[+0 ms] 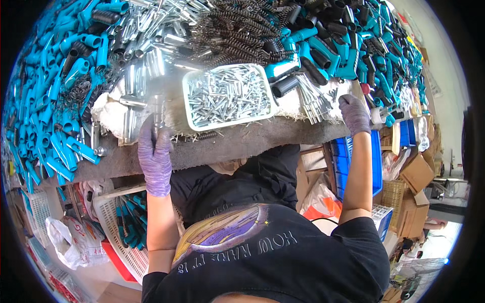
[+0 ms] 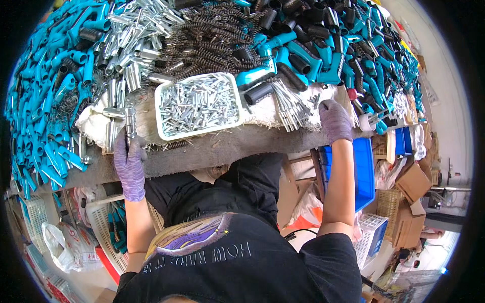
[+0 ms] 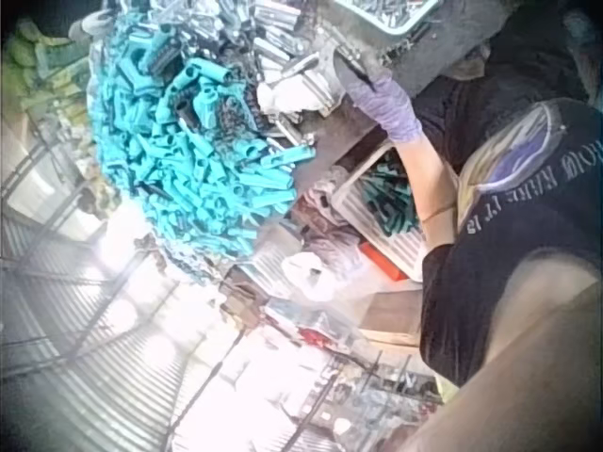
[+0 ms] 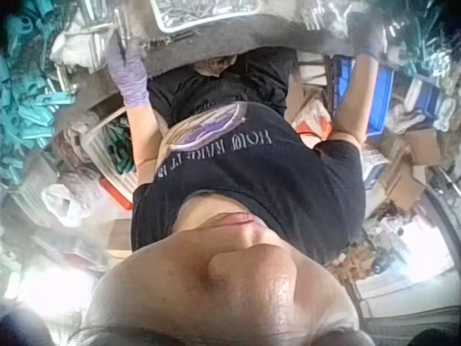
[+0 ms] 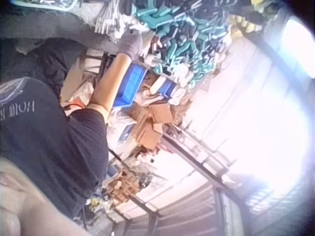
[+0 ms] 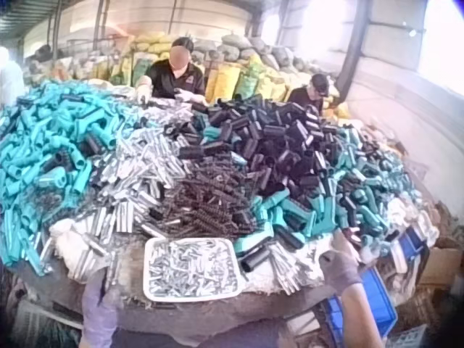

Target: The person assembles tool handles by inserting metal pins and components into metal cylinders, attaching plastic handle casings onto the assemblies, and placing the assembled handles into a basket.

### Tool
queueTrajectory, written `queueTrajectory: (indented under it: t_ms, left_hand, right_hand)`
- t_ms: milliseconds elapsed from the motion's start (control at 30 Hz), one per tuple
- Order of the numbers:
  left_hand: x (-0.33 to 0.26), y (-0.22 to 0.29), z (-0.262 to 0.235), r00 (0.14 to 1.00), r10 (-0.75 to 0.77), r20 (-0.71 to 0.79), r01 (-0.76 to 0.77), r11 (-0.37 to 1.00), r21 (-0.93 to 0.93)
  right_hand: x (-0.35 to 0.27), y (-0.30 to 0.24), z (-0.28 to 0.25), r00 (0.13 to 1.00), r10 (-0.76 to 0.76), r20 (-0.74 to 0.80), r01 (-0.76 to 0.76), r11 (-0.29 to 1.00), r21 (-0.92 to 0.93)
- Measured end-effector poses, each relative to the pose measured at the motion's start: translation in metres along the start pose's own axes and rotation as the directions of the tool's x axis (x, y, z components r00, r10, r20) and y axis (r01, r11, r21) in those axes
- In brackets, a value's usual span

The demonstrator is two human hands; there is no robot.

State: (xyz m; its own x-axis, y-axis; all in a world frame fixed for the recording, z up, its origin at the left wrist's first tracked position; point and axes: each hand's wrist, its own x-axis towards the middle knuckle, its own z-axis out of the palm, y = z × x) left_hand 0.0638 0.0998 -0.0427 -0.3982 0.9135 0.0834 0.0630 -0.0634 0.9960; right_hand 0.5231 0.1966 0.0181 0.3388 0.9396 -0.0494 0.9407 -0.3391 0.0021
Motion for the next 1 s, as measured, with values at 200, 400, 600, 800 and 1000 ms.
queueTrajectory:
  t_ms: [200,400,600,800,1000]
  left_hand:
    - [-0.002,-0.008,-0.002,1.0,0.009,0.007,-0.009,1.0,-0.024]
    - [-0.003,-0.01,0.001,0.999,0.037,-0.012,-0.037,0.999,0.012]
    - [-0.001,-0.003,0.0,1.0,0.014,0.011,-0.014,1.0,0.006]
    - [-0.001,0.002,-0.007,1.0,-0.024,0.007,0.025,0.998,-0.057]
    - [-0.019,0.059,0.014,0.908,-0.293,0.299,0.39,0.853,-0.348]
  right_hand:
    - [0.001,-0.025,0.003,0.895,-0.445,-0.036,0.446,0.889,0.106]
    - [0.004,-0.041,0.004,0.894,-0.446,0.033,0.448,0.893,-0.051]
    - [0.005,-0.03,0.016,0.918,-0.386,-0.089,0.388,0.922,0.003]
    - [0.004,-0.043,0.005,0.735,-0.311,-0.602,0.504,0.845,0.178]
    - [-0.08,-0.162,-0.063,0.246,-0.919,-0.307,0.922,0.124,0.366]
